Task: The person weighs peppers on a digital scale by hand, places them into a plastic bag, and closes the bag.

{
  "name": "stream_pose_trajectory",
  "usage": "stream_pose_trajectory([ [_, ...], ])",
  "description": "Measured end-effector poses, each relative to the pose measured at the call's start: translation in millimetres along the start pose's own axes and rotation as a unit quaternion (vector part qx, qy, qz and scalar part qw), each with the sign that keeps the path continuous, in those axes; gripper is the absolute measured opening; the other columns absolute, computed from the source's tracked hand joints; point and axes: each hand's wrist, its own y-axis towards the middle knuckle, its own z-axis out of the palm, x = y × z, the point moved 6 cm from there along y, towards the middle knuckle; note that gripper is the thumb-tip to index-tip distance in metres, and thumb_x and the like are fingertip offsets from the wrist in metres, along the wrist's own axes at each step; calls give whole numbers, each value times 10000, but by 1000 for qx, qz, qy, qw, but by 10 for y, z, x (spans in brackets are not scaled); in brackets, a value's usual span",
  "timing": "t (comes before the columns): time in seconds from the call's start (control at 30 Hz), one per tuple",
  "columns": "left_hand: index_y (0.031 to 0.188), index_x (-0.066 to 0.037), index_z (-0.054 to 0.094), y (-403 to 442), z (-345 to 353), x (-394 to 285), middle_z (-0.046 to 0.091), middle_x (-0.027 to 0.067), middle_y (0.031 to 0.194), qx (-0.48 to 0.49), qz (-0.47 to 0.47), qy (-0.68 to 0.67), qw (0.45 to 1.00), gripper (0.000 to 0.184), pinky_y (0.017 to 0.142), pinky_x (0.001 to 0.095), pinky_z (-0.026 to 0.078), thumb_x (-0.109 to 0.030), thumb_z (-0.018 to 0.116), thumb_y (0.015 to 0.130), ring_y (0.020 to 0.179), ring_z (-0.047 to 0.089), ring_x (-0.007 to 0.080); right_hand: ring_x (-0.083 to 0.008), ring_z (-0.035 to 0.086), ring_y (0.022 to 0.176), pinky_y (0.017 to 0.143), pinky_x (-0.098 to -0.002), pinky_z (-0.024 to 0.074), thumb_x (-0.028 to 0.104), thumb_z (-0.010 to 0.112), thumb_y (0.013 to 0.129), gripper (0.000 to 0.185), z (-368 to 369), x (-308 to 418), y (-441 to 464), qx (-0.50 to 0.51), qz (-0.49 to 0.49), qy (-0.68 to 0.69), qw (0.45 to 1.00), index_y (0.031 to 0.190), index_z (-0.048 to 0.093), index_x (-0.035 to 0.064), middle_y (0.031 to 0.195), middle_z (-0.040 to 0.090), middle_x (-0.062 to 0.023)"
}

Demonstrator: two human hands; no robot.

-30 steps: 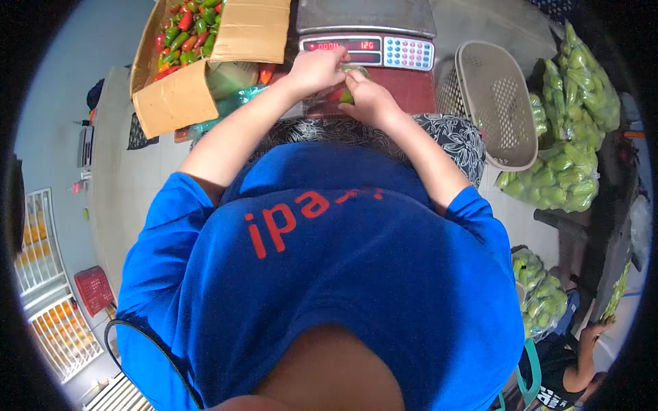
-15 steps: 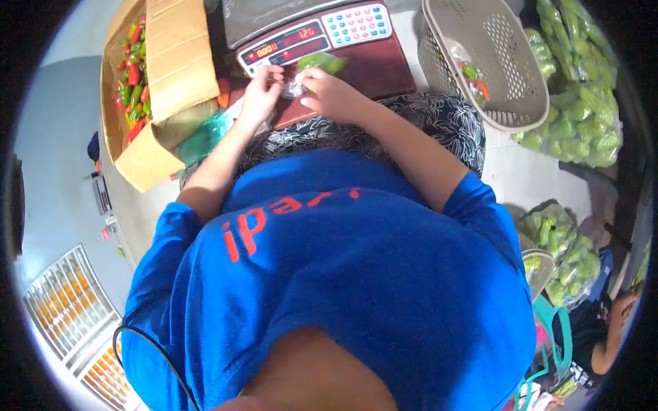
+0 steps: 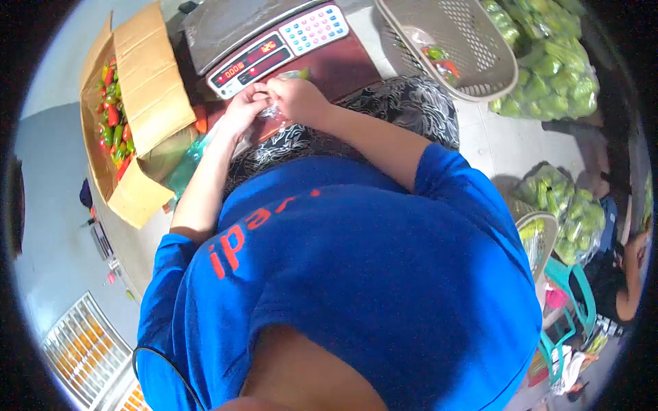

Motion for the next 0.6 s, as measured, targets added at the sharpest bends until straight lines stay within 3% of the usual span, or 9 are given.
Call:
stream_pose_trajectory([
  [0.03, 1031, -1, 533, -85, 85, -131, 620, 44, 831, -17, 0, 19, 1000, 280, 722, 228, 470, 27, 592, 759, 774, 591, 114, -361, 577, 691, 591, -438, 442, 65, 542, 767, 32, 1, 28, -6, -4, -10, 2, 1000, 756, 515, 53, 704, 565, -164],
  [0.1, 980, -7, 546, -101, 119, -187, 619, 30, 810, -27, 68, 199, 977, 233, 711, 218, 469, 16, 594, 753, 756, 581, 94, -354, 577, 685, 599, -432, 445, 48, 551, 756, 32, -18, 143, -21, -10, -16, 8, 1000, 769, 523, 57, 693, 564, -158],
  [0.23, 929, -27, 551, -136, 133, -139, 611, 17, 774, -70, 95, 211, 970, 181, 706, 206, 463, -4, 600, 756, 747, 574, 77, -339, 586, 689, 619, -416, 459, 7, 566, 729, 97, -88, 196, -2, -29, -41, 52, 997, 804, 538, 61, 688, 573, -146],
  [0.3, 919, -41, 550, -158, 155, -189, 603, 13, 748, -80, 115, 178, 974, 178, 698, 214, 464, -21, 609, 753, 743, 575, 72, -290, 585, 696, 627, -374, 462, -23, 545, 740, 94, -109, 158, 8, -43, -29, 77, 996, 803, 505, 33, 734, 561, -138],
  [0.37, 998, -36, 536, -228, 177, -318, 623, 32, 820, -146, 155, 313, 925, 274, 744, 237, 467, -36, 633, 741, 782, 589, 93, -237, 598, 696, 633, -344, 474, -23, 537, 758, 100, -87, 39, 6, -36, 12, 114, 993, 838, 521, 35, 746, 577, -121],
  [0.4, 1037, -34, 529, -279, 221, -428, 634, 42, 856, -179, 175, 376, 892, 323, 767, 248, 468, -43, 645, 735, 801, 596, 103, -168, 598, 703, 654, -308, 484, -22, 527, 772, 140, -81, -15, 5, -20, 56, 146, 987, 900, 537, 35, 753, 592, -85],
  [0.5, 1175, -28, 478, -374, 427, -722, 640, 63, 924, -198, 231, 499, 811, 488, 818, 293, 481, -63, 660, 724, 863, 621, 142, -254, 631, 702, 626, -353, 490, -1, 542, 754, 124, -167, -23, 45, -33, 99, 139, 985, 870, 547, 43, 703, 610, -108],
  [0.57, 1227, -22, 448, -379, 538, -781, 625, 85, 997, -162, 292, 537, 774, 553, 834, 314, 486, -60, 662, 720, 883, 623, 165, -235, 624, 701, 681, -361, 484, 5, 546, 750, 151, -178, -56, 64, -27, 71, 146, 986, 891, 547, 59, 726, 614, -87],
  [0.6, 1292, -18, 391, -356, 534, -760, 561, 131, 1139, -155, 284, 467, 823, 615, 856, 332, 485, -35, 649, 733, 894, 622, 197, -224, 617, 721, 709, -356, 479, 6, 546, 759, 157, -179, -71, 74, -17, 53, 135, 989, 907, 545, 60, 748, 615, -82],
])
